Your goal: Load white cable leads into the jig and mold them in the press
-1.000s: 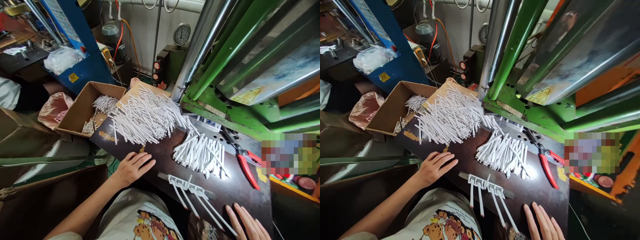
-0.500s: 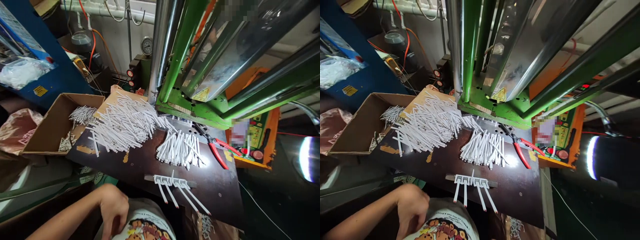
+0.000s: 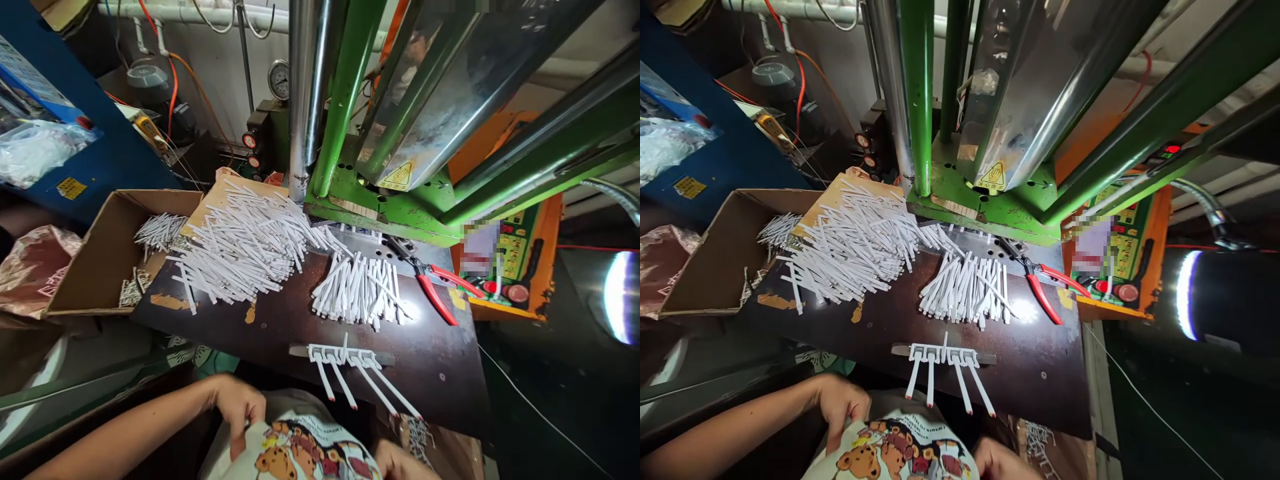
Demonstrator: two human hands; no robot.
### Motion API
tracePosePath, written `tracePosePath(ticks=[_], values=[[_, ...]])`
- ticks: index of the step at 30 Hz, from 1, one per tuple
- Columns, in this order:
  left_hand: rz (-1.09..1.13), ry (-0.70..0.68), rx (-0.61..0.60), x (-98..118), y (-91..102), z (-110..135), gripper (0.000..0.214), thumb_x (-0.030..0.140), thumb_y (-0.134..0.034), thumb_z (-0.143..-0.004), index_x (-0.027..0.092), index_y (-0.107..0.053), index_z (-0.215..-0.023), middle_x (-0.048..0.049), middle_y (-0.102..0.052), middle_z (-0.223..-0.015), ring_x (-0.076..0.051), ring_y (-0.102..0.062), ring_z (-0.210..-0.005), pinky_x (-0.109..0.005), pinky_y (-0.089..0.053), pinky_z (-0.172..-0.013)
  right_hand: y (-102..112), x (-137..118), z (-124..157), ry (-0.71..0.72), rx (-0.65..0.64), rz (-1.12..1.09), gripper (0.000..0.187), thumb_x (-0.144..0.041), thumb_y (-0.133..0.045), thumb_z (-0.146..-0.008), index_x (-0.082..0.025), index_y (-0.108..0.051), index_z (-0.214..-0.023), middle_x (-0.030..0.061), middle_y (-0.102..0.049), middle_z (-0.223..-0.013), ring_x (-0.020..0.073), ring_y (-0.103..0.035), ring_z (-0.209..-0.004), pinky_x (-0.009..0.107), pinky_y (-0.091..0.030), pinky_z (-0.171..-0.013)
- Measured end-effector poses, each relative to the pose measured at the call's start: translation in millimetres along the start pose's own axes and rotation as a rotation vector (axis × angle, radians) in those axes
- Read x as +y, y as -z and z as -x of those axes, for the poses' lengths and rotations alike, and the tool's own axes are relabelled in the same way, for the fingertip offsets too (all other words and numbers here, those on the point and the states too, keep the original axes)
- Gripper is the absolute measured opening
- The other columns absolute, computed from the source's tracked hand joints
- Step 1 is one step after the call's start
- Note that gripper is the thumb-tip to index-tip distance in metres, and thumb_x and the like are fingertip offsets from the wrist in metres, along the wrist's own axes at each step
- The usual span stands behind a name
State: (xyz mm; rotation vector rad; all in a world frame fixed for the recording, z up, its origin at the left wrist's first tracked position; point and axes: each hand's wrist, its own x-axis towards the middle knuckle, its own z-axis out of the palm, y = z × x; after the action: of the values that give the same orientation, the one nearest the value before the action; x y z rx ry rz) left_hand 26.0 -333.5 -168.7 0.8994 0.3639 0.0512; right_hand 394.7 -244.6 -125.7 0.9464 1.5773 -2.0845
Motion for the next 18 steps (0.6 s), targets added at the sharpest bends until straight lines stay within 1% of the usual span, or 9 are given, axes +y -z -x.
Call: tracePosePath(ticks=[2,5,8,10,11,12,14,16,18], values=[[-0.001,0.02,0.051,-1,3.1,6,0.052,0.064,-0.086,-0.046,0.017,-0.066,-0.059,0.0031,-0.065,-0.06,-0.016,-0.059,-0.055,-0.027,-0.051,-0.056,-2,10,-18,-0.058,-0.056,-0.125,0.076,-0.087,-0.072,-0.036,-0.017,-0.046,-0.047,-0.0055,-0.039,-0.049,0.0063,-0.032,-0.049,0.022,-0.03,-0.048],[-0.027,0.064,0.046,-5,-1.0,8,0.05,0.063,-0.082,-0.053,0.017,-0.062,-0.056,0.0045,-0.058,-0.051,-0.012,-0.051,-0.047,-0.024,-0.046,-0.049,-4,8,-35,-0.088,-0.224,-0.122,0.076,-0.087,-0.072,-0.036,-0.015,-0.053,-0.048,-0.0044,-0.047,-0.049,0.0077,-0.038,-0.051,0.024,-0.035,-0.053],[-0.073,0.085,0.008,4,-14.8,12,0.046,0.054,-0.083,-0.055,0.017,-0.056,-0.051,0.0065,-0.046,-0.043,-0.008,-0.038,-0.041,-0.019,-0.033,-0.039,1,-19,-25,-0.079,-0.388,0.05,0.069,-0.082,-0.075,-0.048,-0.014,-0.064,-0.057,-0.001,-0.06,-0.057,0.0113,-0.05,-0.057,0.024,-0.041,-0.057],[-0.188,0.104,0.098,25,-23.1,24,0.034,0.041,-0.085,-0.056,0.017,-0.061,-0.059,0.0074,-0.047,-0.048,-0.007,-0.037,-0.043,-0.018,-0.027,-0.038,12,-50,-4,0.025,-0.409,0.344,0.055,-0.07,-0.075,-0.065,-0.015,-0.071,-0.065,0.0002,-0.066,-0.062,0.0122,-0.055,-0.058,0.024,-0.04,-0.056],[-0.329,0.125,0.239,40,-26.1,31,0.026,0.033,-0.084,-0.058,0.018,-0.065,-0.068,0.0069,-0.055,-0.056,-0.008,-0.045,-0.048,-0.017,-0.03,-0.042,18,-68,9,0.119,-0.34,0.489,0.047,-0.063,-0.074,-0.073,-0.017,-0.072,-0.069,0.0005,-0.068,-0.066,0.0126,-0.057,-0.06,0.024,-0.04,-0.057],[-0.49,0.141,0.386,58,-28.7,39,0.025,0.026,-0.082,-0.061,0.021,-0.07,-0.082,0.0052,-0.065,-0.073,-0.01,-0.055,-0.06,-0.016,-0.036,-0.049,24,-87,23,0.214,-0.268,0.583,0.038,-0.056,-0.072,-0.081,-0.018,-0.074,-0.076,0.0008,-0.07,-0.071,0.0127,-0.06,-0.064,0.023,-0.041,-0.059],[-0.708,0.097,0.508,95,-33.5,52,0.022,0.014,-0.073,-0.072,0.028,-0.071,-0.089,0.0058,-0.07,-0.091,-0.012,-0.064,-0.083,-0.015,-0.043,-0.066,35,-122,46,0.382,-0.089,0.65,0.028,-0.045,-0.065,-0.091,-0.02,-0.075,-0.089,0.0013,-0.073,-0.082,0.012,-0.065,-0.073,0.021,-0.045,-0.065],[-0.824,0.015,0.543,128,-37.3,57,0.021,0.01,-0.064,-0.082,0.029,-0.069,-0.088,0.007,-0.07,-0.09,-0.009,-0.065,-0.083,-0.014,-0.043,-0.069,43,-147,55,0.468,0.214,0.661,0.025,-0.04,-0.059,-0.097,-0.02,-0.074,-0.097,0.0022,-0.072,-0.086,0.0113,-0.065,-0.077,0.021,-0.048,-0.07],[-0.941,-0.041,0.668,148,-37.7,52,0.013,0.017,-0.058,-0.09,0.026,-0.065,-0.084,0.0058,-0.067,-0.081,-0.009,-0.062,-0.072,-0.016,-0.042,-0.063,48,-158,49,0.493,0.569,0.728,0.023,-0.036,-0.056,-0.098,-0.02,-0.072,-0.099,0.0042,-0.071,-0.089,0.0134,-0.064,-0.081,0.025,-0.05,-0.074]])
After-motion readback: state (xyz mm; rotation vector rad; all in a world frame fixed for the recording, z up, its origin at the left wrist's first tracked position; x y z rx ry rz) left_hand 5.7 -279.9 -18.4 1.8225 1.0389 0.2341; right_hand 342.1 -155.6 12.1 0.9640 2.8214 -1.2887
